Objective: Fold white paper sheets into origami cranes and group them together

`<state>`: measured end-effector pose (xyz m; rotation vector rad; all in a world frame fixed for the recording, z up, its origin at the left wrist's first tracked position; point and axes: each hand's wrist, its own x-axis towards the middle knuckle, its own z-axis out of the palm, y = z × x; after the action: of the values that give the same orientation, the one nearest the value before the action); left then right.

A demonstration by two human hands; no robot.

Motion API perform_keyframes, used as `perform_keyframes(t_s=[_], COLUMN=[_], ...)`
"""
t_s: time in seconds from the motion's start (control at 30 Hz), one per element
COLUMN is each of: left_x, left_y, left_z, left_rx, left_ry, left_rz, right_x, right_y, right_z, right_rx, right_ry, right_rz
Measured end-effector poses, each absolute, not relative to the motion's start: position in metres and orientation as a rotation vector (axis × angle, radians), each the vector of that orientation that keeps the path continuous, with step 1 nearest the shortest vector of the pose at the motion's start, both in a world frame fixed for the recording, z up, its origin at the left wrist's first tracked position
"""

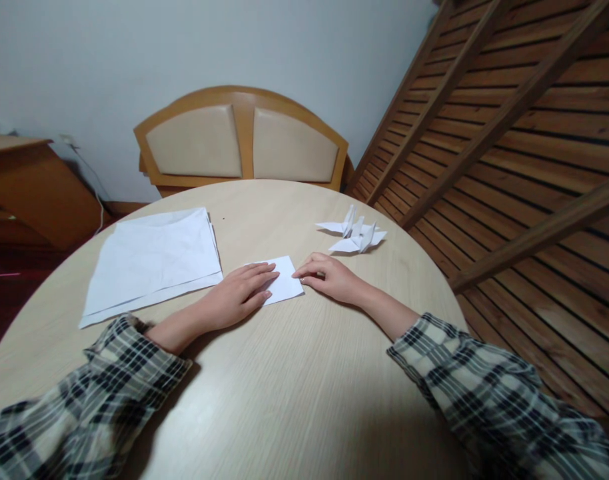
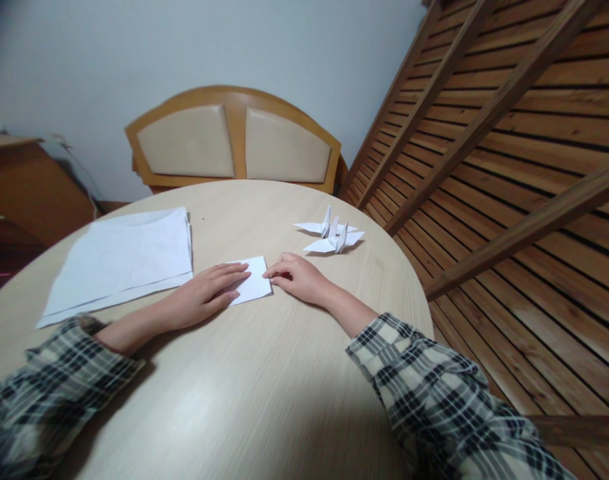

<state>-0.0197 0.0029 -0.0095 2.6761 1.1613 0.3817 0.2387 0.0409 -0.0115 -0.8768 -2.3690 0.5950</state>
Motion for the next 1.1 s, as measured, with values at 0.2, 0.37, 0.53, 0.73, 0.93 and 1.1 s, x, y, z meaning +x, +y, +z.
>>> perform_keyframes(t_s=[0.2,0.37,0.53,0.73,0.93,1.1], left_x=[-0.019,-0.018,-0.02,-0.023,-0.018,-0.005], left_y=[0.002,0.001,0.003,0.005,0.004,-0.001], left_z=[-0.009,-0.007,-0.006,-0.005,-0.005,-0.004], left_rx=[2.654,2.64,2.567,2.504,2.506,2.547], left_ry=[1.138,1.09,1.043,0.961,0.967,1.129], left_rz=[0.436,0.496,0.508,0.557,0.595,0.606], right_x=[0.239,0.238,0.237,0.232,0.23,0.229], right_y=[0.041,0.04,0.039,0.037,0.037,0.035], right_z=[-0.012,-0.01,-0.012,-0.013,-0.013,-0.012], right_rx=[-0.867,-0.875,-0.918,-1.06,-1.128,-1.189], right_ry=[-2.346,-2.359,-2.326,-2.288,-2.276,-2.281], right_rz=[0.617,0.612,0.615,0.546,0.477,0.432])
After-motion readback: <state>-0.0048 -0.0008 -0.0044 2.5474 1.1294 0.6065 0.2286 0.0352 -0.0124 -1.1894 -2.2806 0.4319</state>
